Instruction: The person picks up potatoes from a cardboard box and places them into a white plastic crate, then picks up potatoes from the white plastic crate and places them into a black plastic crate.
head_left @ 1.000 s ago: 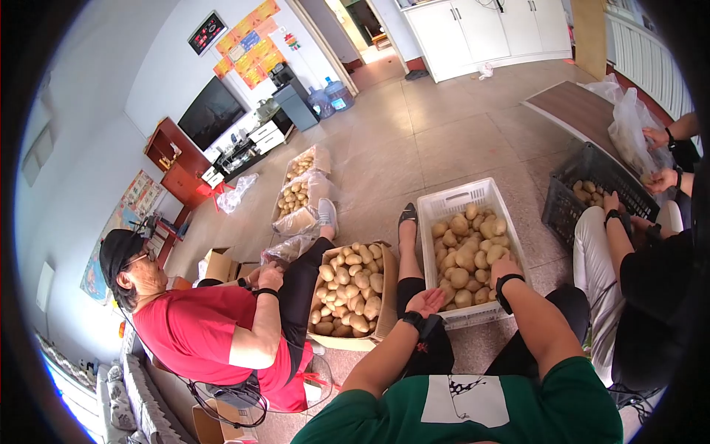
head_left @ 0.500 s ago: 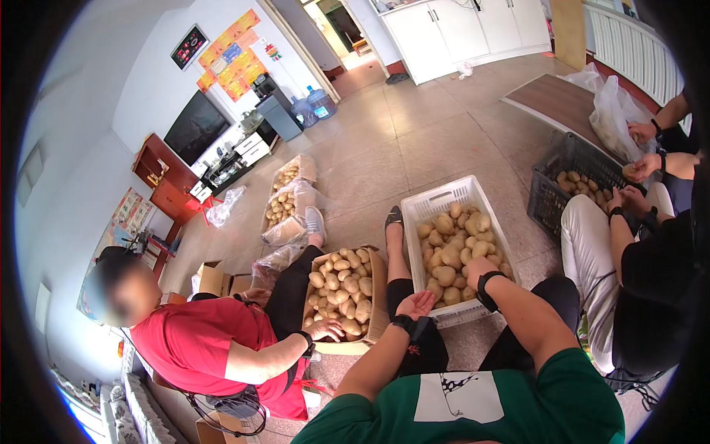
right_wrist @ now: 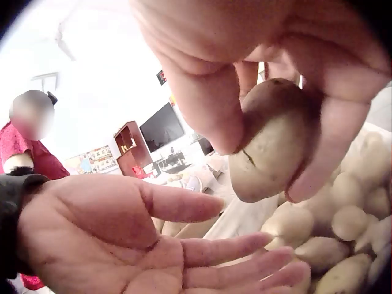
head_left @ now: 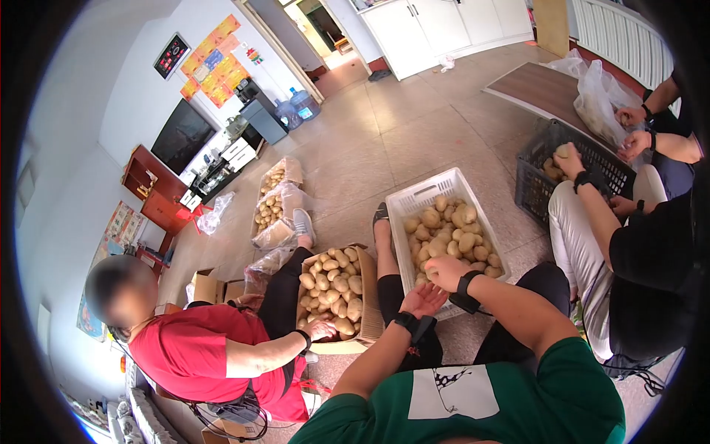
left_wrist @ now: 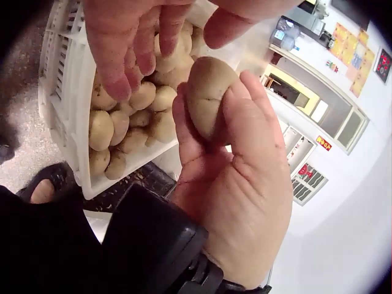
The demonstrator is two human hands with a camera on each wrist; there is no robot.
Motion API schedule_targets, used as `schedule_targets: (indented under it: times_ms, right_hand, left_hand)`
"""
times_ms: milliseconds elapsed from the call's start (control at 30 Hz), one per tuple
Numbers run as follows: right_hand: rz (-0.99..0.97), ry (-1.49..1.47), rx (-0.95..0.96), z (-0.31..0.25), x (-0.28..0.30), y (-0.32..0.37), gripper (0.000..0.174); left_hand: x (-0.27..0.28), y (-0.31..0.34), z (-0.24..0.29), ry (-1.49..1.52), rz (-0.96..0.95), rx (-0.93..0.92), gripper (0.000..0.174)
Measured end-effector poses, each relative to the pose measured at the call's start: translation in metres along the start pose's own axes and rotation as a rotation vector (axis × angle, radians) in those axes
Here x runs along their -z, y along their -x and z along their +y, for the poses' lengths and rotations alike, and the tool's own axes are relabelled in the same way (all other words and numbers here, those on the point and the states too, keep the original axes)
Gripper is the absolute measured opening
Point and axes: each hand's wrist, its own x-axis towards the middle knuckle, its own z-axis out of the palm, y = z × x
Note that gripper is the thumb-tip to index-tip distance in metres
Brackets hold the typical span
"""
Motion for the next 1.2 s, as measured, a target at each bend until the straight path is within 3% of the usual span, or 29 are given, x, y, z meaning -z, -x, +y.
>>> schedule_targets:
  times_ms: [133, 267, 367, 467, 533, 600, 733, 800, 1033, 1200]
  right_hand:
    - [0.043, -0.083, 0.161, -0.003, -0.004, 0.002, 0.018]
    - [0.031, -0.056, 0.257, -0.001, -0.009, 0.003, 0.016]
    - [-0.053, -0.125, 0.211, -0.021, 0.008, 0.01, 0.014]
    - [0.005, -0.134, 0.27, -0.013, 0.001, 0.006, 0.016]
    - [0.007, -0.122, 0.254, -0.014, 0.005, 0.006, 0.014]
    - [-0.029, -0.108, 0.216, -0.016, 0.01, 0.006, 0.013]
    - [0.03, -0.078, 0.263, -0.008, 0.005, 0.004, 0.017]
    - [-0.003, -0.068, 0.233, -0.008, 0.005, 0.004, 0.016]
    - [-0.174, -0.152, 0.131, -0.015, 0.009, 0.001, 0.017]
    - [-0.144, -0.135, 0.153, -0.011, 0.003, -0.003, 0.017]
  left_hand:
    - [-0.008, -0.001, -0.003, 0.065, -0.001, -0.049, 0.036]
    - [-0.009, 0.005, 0.007, 0.056, -0.127, -0.017, 0.033]
    - [0.015, -0.013, 0.02, 0.039, -0.145, -0.008, 0.029]
    - [0.029, -0.022, 0.031, 0.072, -0.123, 0.022, 0.024]
    - [0.045, -0.03, 0.04, 0.141, -0.205, 0.049, 0.021]
    - [0.049, -0.023, 0.049, 0.219, -0.163, 0.076, 0.022]
    - [0.059, -0.007, 0.065, 0.232, 0.0, -0.113, 0.023]
    - [0.077, -0.007, 0.078, 0.339, -0.019, -0.047, 0.022]
    - [0.134, 0.006, 0.098, 0.471, 0.094, -0.206, 0.016]
    - [0.177, 0.018, 0.107, 0.573, 0.147, -0.287, 0.027]
